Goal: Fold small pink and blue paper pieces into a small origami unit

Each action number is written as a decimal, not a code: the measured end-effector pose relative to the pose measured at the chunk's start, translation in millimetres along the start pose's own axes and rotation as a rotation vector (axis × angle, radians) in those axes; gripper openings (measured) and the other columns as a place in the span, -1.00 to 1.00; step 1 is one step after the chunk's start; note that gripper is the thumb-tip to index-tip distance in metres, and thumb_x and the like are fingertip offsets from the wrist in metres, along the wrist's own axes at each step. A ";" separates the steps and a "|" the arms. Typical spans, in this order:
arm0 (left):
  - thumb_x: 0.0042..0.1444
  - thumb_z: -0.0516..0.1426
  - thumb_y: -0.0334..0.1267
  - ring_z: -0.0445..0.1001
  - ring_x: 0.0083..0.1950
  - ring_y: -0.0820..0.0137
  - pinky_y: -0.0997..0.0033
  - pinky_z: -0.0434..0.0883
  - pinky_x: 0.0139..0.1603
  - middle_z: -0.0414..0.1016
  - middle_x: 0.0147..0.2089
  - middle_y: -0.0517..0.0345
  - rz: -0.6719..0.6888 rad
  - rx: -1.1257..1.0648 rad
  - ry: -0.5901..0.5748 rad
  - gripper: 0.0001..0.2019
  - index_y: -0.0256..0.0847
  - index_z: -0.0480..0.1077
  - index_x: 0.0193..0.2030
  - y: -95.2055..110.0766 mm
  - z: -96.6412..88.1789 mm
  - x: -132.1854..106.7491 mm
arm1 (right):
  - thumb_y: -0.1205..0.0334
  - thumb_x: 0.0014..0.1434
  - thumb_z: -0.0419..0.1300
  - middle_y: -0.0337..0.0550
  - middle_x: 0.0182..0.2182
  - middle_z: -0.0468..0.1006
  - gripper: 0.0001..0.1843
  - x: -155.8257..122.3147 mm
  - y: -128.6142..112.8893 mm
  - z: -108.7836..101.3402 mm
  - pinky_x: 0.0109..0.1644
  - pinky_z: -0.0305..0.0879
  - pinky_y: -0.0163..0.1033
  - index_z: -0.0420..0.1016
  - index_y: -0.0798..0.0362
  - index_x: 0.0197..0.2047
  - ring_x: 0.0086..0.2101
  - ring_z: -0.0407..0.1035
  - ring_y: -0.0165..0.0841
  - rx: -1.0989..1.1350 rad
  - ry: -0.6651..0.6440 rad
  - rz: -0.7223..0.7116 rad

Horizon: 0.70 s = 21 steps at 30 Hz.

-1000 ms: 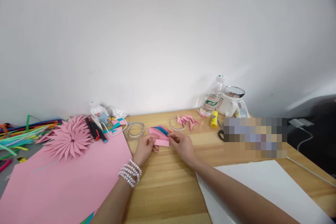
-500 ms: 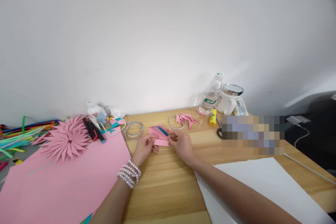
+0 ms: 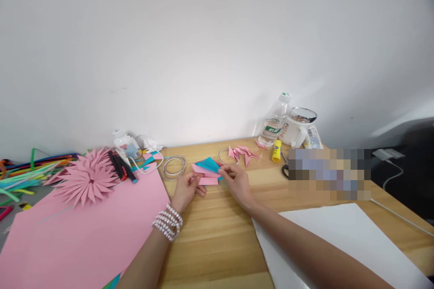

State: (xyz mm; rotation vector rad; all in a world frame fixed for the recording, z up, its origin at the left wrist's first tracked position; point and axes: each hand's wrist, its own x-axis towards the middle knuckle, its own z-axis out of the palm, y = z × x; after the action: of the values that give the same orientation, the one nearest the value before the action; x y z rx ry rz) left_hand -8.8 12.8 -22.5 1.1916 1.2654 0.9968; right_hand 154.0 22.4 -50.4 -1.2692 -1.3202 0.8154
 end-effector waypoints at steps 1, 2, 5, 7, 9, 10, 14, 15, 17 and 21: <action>-0.04 0.13 -0.17 0.43 -0.66 0.44 0.49 0.40 -0.60 0.44 -0.68 0.14 0.000 -0.004 -0.003 -0.74 -0.38 0.37 -0.32 -0.2 0.0 0.1 | 0.09 0.04 0.09 -0.16 -0.49 0.45 -0.77 0.4 0.1 -0.4 -0.43 0.26 -0.31 0.38 0.09 -0.45 -0.47 0.33 -0.36 0.001 0.029 0.006; -0.04 0.13 -0.16 0.44 -0.66 0.43 0.49 0.40 -0.60 0.43 -0.68 0.15 0.003 -0.010 -0.003 -0.73 -0.38 0.36 -0.30 -0.3 -0.1 0.2 | 0.08 0.06 0.06 -0.16 -0.48 0.44 -0.76 0.7 0.0 -1.0 -0.43 0.26 -0.31 0.36 0.09 -0.43 -0.47 0.33 -0.36 0.001 0.063 0.012; -0.05 0.13 -0.14 0.45 -0.63 0.42 0.47 0.41 -0.59 0.42 -0.65 0.17 0.024 -0.032 0.000 -0.66 -0.38 0.34 -0.21 -0.2 -0.5 -0.3 | 0.03 0.12 -0.02 -0.16 -0.44 0.40 -0.73 0.7 -1.8 -4.2 -0.44 0.26 -0.31 0.28 0.07 -0.35 -0.49 0.31 -0.38 0.018 0.179 0.037; -0.04 0.12 -0.13 0.44 -0.63 0.43 0.48 0.40 -0.60 0.41 -0.64 0.19 0.037 -0.029 -0.005 -0.60 -0.39 0.30 -0.12 -0.3 -0.7 -0.7 | 0.01 0.14 -0.06 -0.19 -0.43 0.36 -0.73 0.3 -4.7 -6.6 -0.45 0.26 -0.32 0.22 0.05 -0.31 -0.53 0.28 -0.43 0.064 0.248 0.044; -0.03 0.11 -0.13 0.41 -0.66 0.46 0.51 0.37 -0.64 0.39 -0.63 0.22 0.059 -0.009 -0.012 -0.56 -0.39 0.26 -0.05 -0.9 -0.5 -0.8 | 0.01 0.15 -0.08 -0.24 -0.44 0.32 -0.74 -0.5 -8.4 -8.4 -0.49 0.26 -0.34 0.17 0.04 -0.29 -0.59 0.24 -0.47 0.151 0.279 0.046; -0.03 0.11 -0.13 0.39 -0.67 0.48 0.51 0.35 -0.64 0.38 -0.62 0.23 0.075 0.002 -0.017 -0.54 -0.38 0.25 -0.02 -1.3 -0.2 -0.6 | 0.01 0.16 -0.09 -0.26 -0.45 0.30 -0.76 -1.0 -10.2 -8.9 -0.51 0.25 -0.35 0.15 0.03 -0.29 -0.61 0.23 -0.49 0.205 0.270 0.049; -0.07 0.15 -0.16 0.49 -0.44 0.43 0.42 0.44 -0.42 0.45 -0.28 0.04 0.197 -0.042 -0.021 -0.53 -0.29 0.21 -0.01 -3.4 2.6 1.1 | 0.03 0.14 -0.08 -0.30 -0.50 0.23 -0.77 -2.8 -14.2 -7.5 -0.55 0.26 -0.37 0.15 0.01 -0.38 -0.56 0.23 -0.47 0.320 0.124 0.069; -0.07 0.16 -0.16 0.50 -0.34 0.39 0.38 0.45 -0.33 0.42 -0.16 -0.01 0.223 -0.069 -0.018 -0.53 -0.26 0.20 -0.01 -4.0 3.2 1.8 | 0.03 0.14 -0.07 -0.30 -0.52 0.22 -0.76 -2.9 -13.8 -6.9 -0.53 0.26 -0.37 0.15 0.01 -0.42 -0.54 0.23 -0.46 0.306 0.098 0.071; -0.08 0.16 -0.18 0.49 -0.24 0.33 0.34 0.44 -0.25 0.39 -0.08 -0.04 0.236 -0.105 0.003 -0.52 -0.22 0.17 0.00 -5.5 3.7 3.3 | 0.02 0.12 -0.06 -0.30 -0.54 0.19 -0.74 -2.3 -11.4 -5.9 -0.51 0.27 -0.35 0.14 0.01 -0.47 -0.52 0.22 -0.43 0.263 0.098 0.085; -0.09 0.16 -0.22 0.45 -0.51 0.41 0.39 0.41 -0.47 0.42 -0.45 0.17 0.204 -0.037 0.142 -0.57 -0.27 0.20 -0.06 -9.7 1.8 6.2 | -0.02 0.09 -0.05 -0.28 -0.54 0.21 -0.75 0.8 -1.8 -6.1 -0.49 0.27 -0.27 0.15 -0.02 -0.44 -0.50 0.28 -0.36 0.267 0.154 0.195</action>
State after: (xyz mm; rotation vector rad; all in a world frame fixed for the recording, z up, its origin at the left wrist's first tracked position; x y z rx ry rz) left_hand -7.3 17.3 -33.1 1.2570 1.2470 1.2677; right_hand 159.6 21.6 -47.4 -1.2321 -0.9406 0.9747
